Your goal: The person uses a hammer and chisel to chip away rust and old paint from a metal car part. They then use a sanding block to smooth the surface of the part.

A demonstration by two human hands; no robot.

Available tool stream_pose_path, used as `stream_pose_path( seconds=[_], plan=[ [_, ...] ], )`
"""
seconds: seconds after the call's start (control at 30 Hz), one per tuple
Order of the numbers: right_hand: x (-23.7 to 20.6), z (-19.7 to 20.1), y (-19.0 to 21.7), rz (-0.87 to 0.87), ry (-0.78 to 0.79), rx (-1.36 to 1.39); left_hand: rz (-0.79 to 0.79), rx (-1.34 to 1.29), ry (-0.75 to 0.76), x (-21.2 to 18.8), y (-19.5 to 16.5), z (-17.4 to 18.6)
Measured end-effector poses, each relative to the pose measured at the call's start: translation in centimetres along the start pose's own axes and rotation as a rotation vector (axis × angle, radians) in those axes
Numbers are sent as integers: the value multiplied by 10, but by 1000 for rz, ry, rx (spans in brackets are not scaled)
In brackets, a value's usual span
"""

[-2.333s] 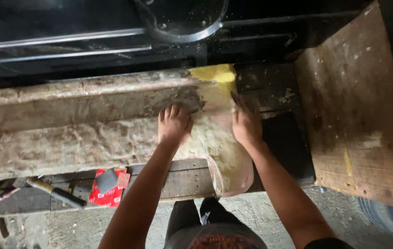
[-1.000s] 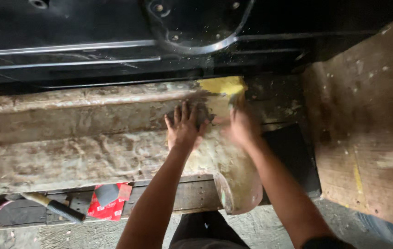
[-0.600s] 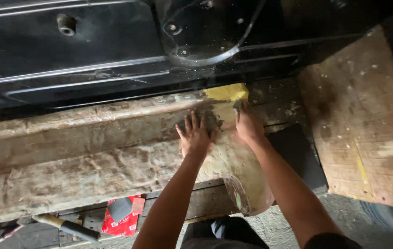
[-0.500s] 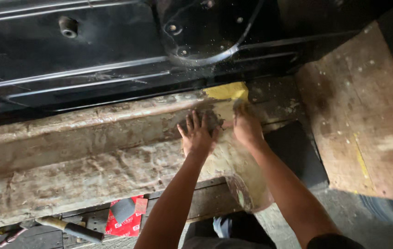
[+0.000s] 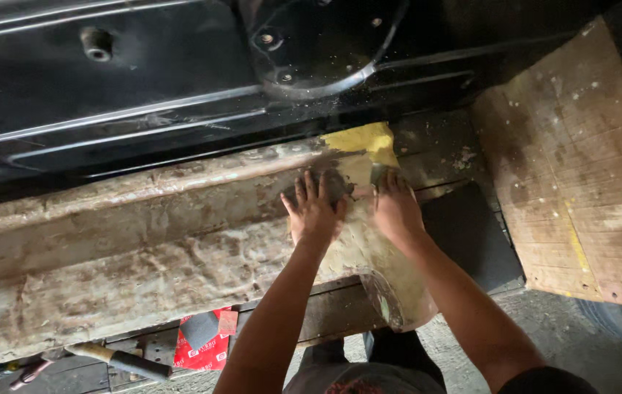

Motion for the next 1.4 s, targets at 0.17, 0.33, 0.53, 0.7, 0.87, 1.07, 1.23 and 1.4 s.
stream_pose_path(
  seconds=[0.17, 0.33, 0.53, 0.7, 0.87, 1.07, 1.23, 1.4],
  plan=[
    [-18, -35, -45, -730, 683, 383, 9, -6, -13, -4, 3, 2],
    [-6, -6, -38, -252, 207, 292, -4, 3, -36, -2, 4, 2],
    [-20, -32, -59, -495, 565, 381, -7, 12, -51, -7, 5, 3],
    [-22, -5, -50, -166, 218, 523, -5, 39, -53, -7, 6, 4],
    [-32, -40, -53, -502, 575, 236, -17, 54, -80, -10, 5, 8],
    [-35, -35, -39, -524, 706, 367, 51, 50, 93, -8, 9, 3],
    [-20, -14, -30, -364, 408, 434, 16, 96, 33, -8, 6, 9],
    [-20, -15, -15, -194, 271, 309, 48, 60, 41, -8, 8, 9]
  ],
)
Point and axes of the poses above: each hand's wrist, its own x-axis towards the middle knuckle, its own z-axis out of the back of the hand, y = z × x, the point moved 6 cm from there along x, towards the middle knuckle, and after that the axes turned 12 degrees about -z, right-handed, at the moved point
